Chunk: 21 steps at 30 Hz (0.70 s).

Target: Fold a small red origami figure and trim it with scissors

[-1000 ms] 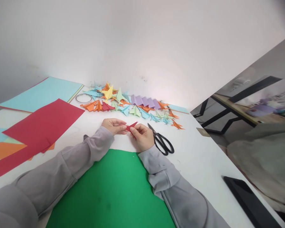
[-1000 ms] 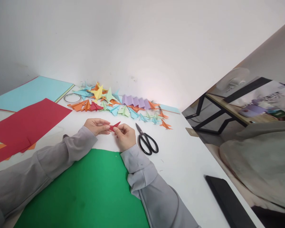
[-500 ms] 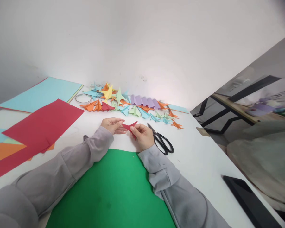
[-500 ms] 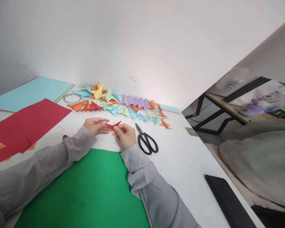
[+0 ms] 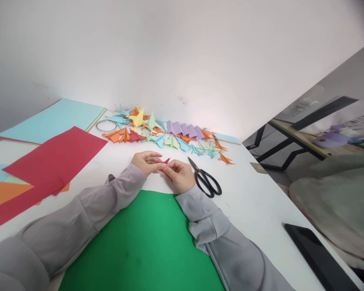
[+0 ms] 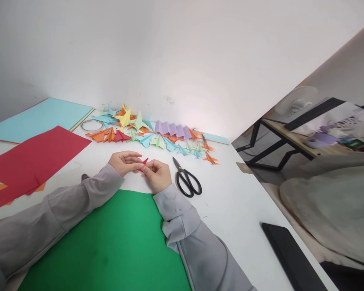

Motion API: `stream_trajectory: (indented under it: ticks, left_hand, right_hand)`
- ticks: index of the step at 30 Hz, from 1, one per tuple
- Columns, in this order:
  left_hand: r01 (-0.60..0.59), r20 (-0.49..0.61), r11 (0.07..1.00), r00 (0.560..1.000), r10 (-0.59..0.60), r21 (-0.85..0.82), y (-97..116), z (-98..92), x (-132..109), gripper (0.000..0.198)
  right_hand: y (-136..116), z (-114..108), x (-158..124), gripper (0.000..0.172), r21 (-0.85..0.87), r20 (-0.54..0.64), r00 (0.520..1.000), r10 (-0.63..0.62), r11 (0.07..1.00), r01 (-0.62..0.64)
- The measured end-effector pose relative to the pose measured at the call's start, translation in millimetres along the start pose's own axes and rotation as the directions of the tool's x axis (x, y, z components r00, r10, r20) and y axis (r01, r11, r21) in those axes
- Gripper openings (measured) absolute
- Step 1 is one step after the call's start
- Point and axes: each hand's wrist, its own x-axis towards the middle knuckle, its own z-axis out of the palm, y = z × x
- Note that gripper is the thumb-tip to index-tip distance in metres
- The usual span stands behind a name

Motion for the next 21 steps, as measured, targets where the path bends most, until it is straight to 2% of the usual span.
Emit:
stream_trajectory:
  ticks: [5,11,15,21]
  left_hand:
    - [-0.096,-0.021,0.983,0.995,0.101,0.159,-4.3,-1.7,2.6,0.019]
    - [-0.184,0.013,0.952,0.982,0.187,0.246,-6.0,-1.9,1.5,0.014]
    - [-0.268,0.07,0.93,0.963,0.259,0.251,-5.5,-2.9,1.1,0.008]
    - [-0.311,0.177,0.931,0.944,0.279,0.19,-1.2,-5.0,1.9,0.006]
  right_hand:
    - [-3.1,1.9,-2.8,0.022,-0.078,0.054,0.999,0.003,0.997,0.001]
    - [-3.5,2.5,-3.4,0.019,-0.129,0.086,0.996,-0.006,0.992,0.017]
    - [0.0,1.9,-1.9,0.021,-0.109,0.125,0.992,0.003,0.994,0.01]
    - [2.6,-2.1,-0.1,0.023,-0.027,0.203,0.978,0.045,0.999,-0.04]
